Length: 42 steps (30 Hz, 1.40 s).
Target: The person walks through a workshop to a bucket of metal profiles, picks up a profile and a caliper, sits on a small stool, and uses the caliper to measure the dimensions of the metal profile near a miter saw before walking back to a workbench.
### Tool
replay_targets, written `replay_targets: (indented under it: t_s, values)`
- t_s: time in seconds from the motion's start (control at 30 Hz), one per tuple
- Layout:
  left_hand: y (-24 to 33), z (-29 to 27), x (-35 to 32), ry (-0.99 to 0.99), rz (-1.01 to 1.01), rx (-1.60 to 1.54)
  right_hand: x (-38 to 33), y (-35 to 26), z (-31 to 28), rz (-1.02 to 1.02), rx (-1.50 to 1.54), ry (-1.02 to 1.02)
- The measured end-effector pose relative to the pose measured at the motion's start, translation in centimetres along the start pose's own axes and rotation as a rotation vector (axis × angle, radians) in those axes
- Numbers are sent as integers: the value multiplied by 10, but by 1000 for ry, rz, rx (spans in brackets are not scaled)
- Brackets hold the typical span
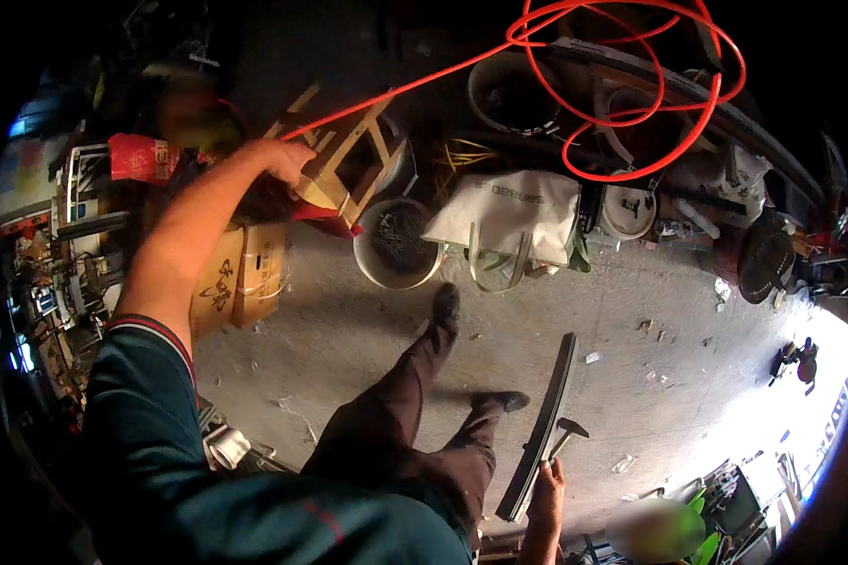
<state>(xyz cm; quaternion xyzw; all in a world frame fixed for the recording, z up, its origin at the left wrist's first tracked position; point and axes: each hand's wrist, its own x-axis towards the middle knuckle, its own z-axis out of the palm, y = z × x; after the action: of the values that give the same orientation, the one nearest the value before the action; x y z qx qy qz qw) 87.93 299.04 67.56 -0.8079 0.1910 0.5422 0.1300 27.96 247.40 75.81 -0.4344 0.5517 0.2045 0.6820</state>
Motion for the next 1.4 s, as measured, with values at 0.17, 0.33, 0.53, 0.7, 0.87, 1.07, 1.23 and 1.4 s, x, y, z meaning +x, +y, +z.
replay_targets:
  t_s: [0.17,0.33,0.53,0.7,0.87,1.07,1.23,1.4]
  values:
    - [18,-37,-50,-179,60,67,-13,31,-36,3,19,-1]
    - [28,-26,-57,-207,245,-68,-41,37,-45,-11,91,2]
    - [133,-8,-87,-406,475,-581,-69,51,-72,-36,199,-18]
    - [279,-1,-139,-351,549,-439,-92,58,-115,-11,251,93]
    - [417,37,-189,-267,763,-485,-105,85,-188,-15,479,156]
    - [566,76,-245,-273,656,-614,-123,158,-312,-151,728,97]
    - [693,97,-283,-155,604,-752,-173,212,-448,-221,827,207]
    - [813,106,-293,103,500,-759,-215,252,-580,-219,884,429]
